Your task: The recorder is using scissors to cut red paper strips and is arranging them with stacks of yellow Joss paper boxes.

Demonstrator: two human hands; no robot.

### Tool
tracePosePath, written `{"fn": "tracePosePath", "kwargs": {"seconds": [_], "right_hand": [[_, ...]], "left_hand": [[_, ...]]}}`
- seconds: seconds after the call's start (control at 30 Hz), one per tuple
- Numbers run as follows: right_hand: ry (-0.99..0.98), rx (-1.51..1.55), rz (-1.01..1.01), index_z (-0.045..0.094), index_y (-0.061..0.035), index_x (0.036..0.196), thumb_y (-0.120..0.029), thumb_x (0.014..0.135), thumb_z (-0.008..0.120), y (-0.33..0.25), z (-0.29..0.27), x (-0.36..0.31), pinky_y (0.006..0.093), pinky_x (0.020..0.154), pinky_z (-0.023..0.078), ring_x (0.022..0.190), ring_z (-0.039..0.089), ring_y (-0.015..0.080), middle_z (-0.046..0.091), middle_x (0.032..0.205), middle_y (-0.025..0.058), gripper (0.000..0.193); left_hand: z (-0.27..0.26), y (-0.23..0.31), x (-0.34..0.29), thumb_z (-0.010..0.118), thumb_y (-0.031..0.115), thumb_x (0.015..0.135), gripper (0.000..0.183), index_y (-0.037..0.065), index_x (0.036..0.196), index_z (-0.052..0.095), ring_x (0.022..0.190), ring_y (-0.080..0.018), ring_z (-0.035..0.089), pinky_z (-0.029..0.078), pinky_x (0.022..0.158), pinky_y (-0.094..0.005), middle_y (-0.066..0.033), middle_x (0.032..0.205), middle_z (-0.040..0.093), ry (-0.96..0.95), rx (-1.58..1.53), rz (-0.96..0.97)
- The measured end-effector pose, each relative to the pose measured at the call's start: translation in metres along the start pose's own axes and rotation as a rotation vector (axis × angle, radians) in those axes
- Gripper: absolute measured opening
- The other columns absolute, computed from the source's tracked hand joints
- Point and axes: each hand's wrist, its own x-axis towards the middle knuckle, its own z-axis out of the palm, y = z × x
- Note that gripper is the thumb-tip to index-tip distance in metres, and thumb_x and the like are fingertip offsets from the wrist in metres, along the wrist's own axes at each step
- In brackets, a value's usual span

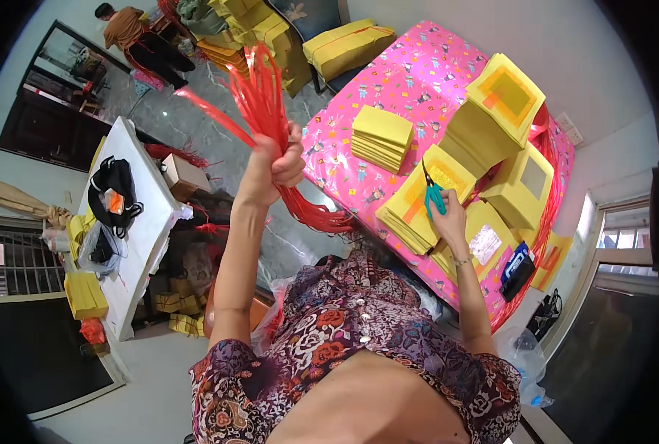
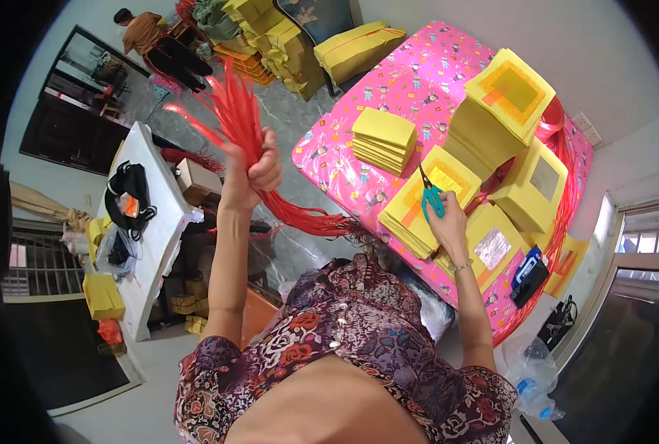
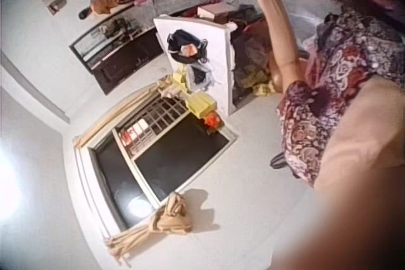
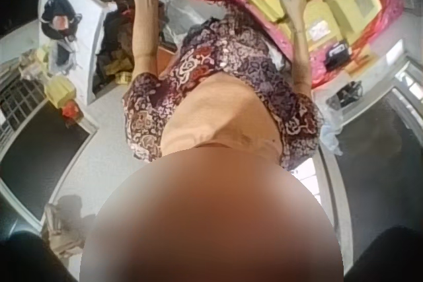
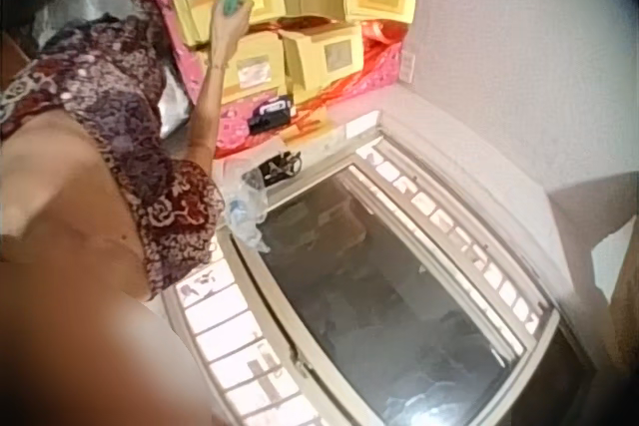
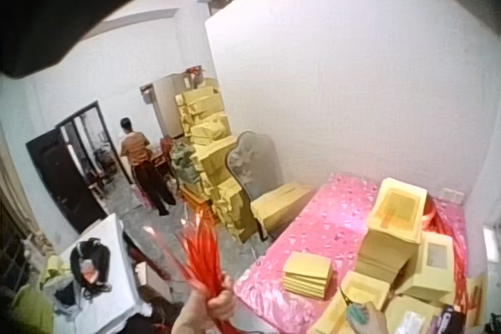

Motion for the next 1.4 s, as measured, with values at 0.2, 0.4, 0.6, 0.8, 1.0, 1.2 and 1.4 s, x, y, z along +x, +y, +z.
{"fn": "tracePosePath", "kwargs": {"seconds": [0.2, 0.4, 0.6, 0.8, 1.0, 1.2, 1.4], "right_hand": [[-0.339, 0.537, -0.324, 0.048, -0.0043, 0.097, -0.014, 0.082, 0.066, -0.085, -0.018, -0.006, 0.0214, 0.061, 0.044, 0.073, 0.049, 0.0065, 0.05, 0.083, -0.002, 0.025], [-1.049, 1.075, -0.278, 0.044, -0.0064, 0.107, -0.044, 0.076, 0.071, -0.148, -0.032, -0.014, 0.0185, 0.065, 0.039, 0.078, 0.045, 0.0047, 0.046, 0.089, -0.0012, 0.055], [-1.222, 0.979, -0.173, 0.04, -0.0065, 0.108, -0.061, 0.065, 0.072, -0.165, -0.032, -0.019, 0.0148, 0.062, 0.037, 0.076, 0.045, 0.0032, 0.047, 0.09, -0.0005, 0.077], [-1.054, 0.917, -0.271, 0.043, -0.0087, 0.097, -0.042, 0.086, 0.059, -0.175, -0.032, -0.026, 0.0171, 0.051, 0.029, 0.061, 0.037, 0.0023, 0.042, 0.075, -0.0044, 0.039], [-0.987, 0.884, -0.26, 0.043, -0.0093, 0.095, -0.04, 0.088, 0.056, -0.177, -0.035, -0.025, 0.0172, 0.052, 0.031, 0.062, 0.039, 0.0021, 0.042, 0.072, -0.0055, 0.034], [-1.017, 0.839, -0.239, 0.044, -0.0098, 0.094, -0.041, 0.088, 0.057, -0.174, -0.037, -0.027, 0.0167, 0.054, 0.034, 0.063, 0.04, 0.0021, 0.043, 0.073, -0.005, 0.034], [-1.022, 0.828, -0.219, 0.044, -0.0104, 0.094, -0.04, 0.088, 0.057, -0.173, -0.034, -0.026, 0.0167, 0.054, 0.035, 0.063, 0.04, 0.002, 0.044, 0.074, -0.0048, 0.033]], "left_hand": [[0.012, -0.009, -0.01, 0.05, 0.044, 0.091, 0.041, 0.007, 0.109, 0.044, 0.04, -0.0017, 0.021, 0.016, 0.039, -0.0199, 0.0087, 0.051, 0.024, 0.02, 0.155, -0.157], [0.018, -0.023, -0.002, 0.029, 0.065, 0.087, 0.066, 0.006, 0.113, 0.039, 0.036, -0.0013, 0.015, 0.014, 0.035, -0.0191, 0.0098, 0.048, 0.023, -0.113, -0.049, -0.213], [0.026, -0.029, 0.003, 0.032, 0.065, 0.087, 0.068, 0.005, 0.116, 0.04, 0.037, -0.001, 0.017, 0.014, 0.035, -0.019, 0.0097, 0.049, 0.024, -0.213, -0.17, -0.225], [0.031, -0.03, -0.003, 0.041, 0.049, 0.093, 0.051, 0.005, 0.118, 0.043, 0.039, -0.0021, 0.021, 0.016, 0.038, -0.0202, 0.0084, 0.052, 0.028, -0.136, 0.17, -0.161], [0.033, -0.032, -0.001, 0.034, 0.041, 0.097, 0.045, 0.003, 0.12, 0.039, 0.037, -0.0034, 0.02, 0.016, 0.038, -0.0214, 0.007, 0.049, 0.024, -0.082, 0.143, -0.242], [0.029, -0.032, 0.0, 0.025, 0.049, 0.096, 0.055, 0.002, 0.12, 0.039, 0.037, -0.0046, 0.02, 0.017, 0.039, -0.0215, 0.0069, 0.048, 0.025, -0.123, -0.001, -0.286], [0.025, -0.033, 0.0, 0.022, 0.049, 0.097, 0.06, 0.0, 0.125, 0.042, 0.038, -0.0043, 0.021, 0.019, 0.038, -0.0212, 0.0062, 0.049, 0.027, -0.179, -0.007, -0.279]]}}
